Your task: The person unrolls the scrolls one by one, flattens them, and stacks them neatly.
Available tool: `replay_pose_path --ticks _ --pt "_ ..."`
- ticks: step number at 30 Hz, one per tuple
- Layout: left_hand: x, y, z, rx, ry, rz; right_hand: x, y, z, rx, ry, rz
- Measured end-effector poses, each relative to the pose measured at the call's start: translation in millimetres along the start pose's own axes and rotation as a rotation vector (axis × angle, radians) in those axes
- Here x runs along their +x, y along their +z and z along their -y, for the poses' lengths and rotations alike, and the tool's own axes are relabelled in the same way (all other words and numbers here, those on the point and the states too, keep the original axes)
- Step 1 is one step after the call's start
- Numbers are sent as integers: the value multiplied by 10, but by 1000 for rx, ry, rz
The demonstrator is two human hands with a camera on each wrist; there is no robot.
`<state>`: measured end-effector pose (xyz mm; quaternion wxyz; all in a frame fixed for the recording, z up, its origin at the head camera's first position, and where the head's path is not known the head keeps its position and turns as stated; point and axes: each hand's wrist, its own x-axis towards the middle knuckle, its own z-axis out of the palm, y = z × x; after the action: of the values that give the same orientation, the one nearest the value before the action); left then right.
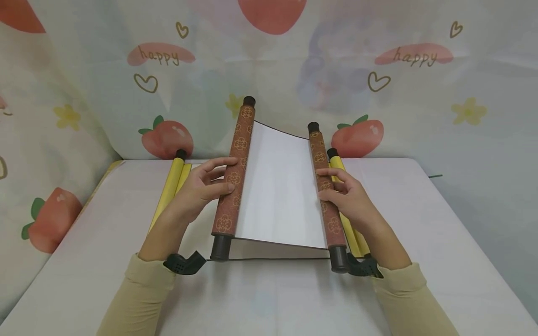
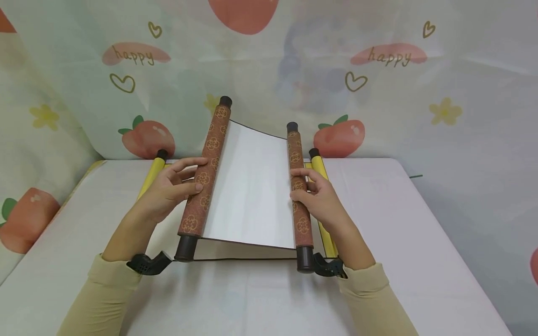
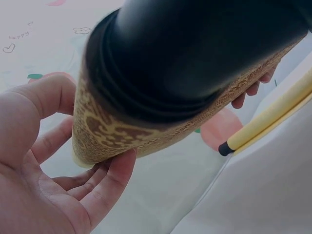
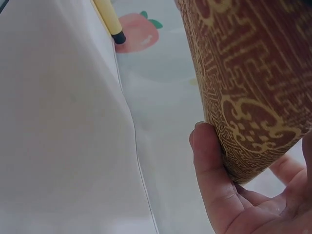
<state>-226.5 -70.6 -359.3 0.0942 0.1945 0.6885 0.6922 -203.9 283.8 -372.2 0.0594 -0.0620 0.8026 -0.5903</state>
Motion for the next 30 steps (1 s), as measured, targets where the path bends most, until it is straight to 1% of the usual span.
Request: replay_pose_path --ticks 5,7,15,21,30 --pt "3 -4 -3 -2 -6 -3 -3 -11 -10 -13 -40 -3" --pt "0 -2 -8 -2 -6 -5 -3 -15 -15 -15 -43 -5" --pt "-4 -4 -20 -22 -6 -6 7 -51 -29 -8 -9 -8" --pt "-2 -8 -27 -18 -4 -9 12 -58 -17 -20 0 -13" --pt "0 -21 -23 -4 -6 -25 -4 -59 6 -43 -35 -20"
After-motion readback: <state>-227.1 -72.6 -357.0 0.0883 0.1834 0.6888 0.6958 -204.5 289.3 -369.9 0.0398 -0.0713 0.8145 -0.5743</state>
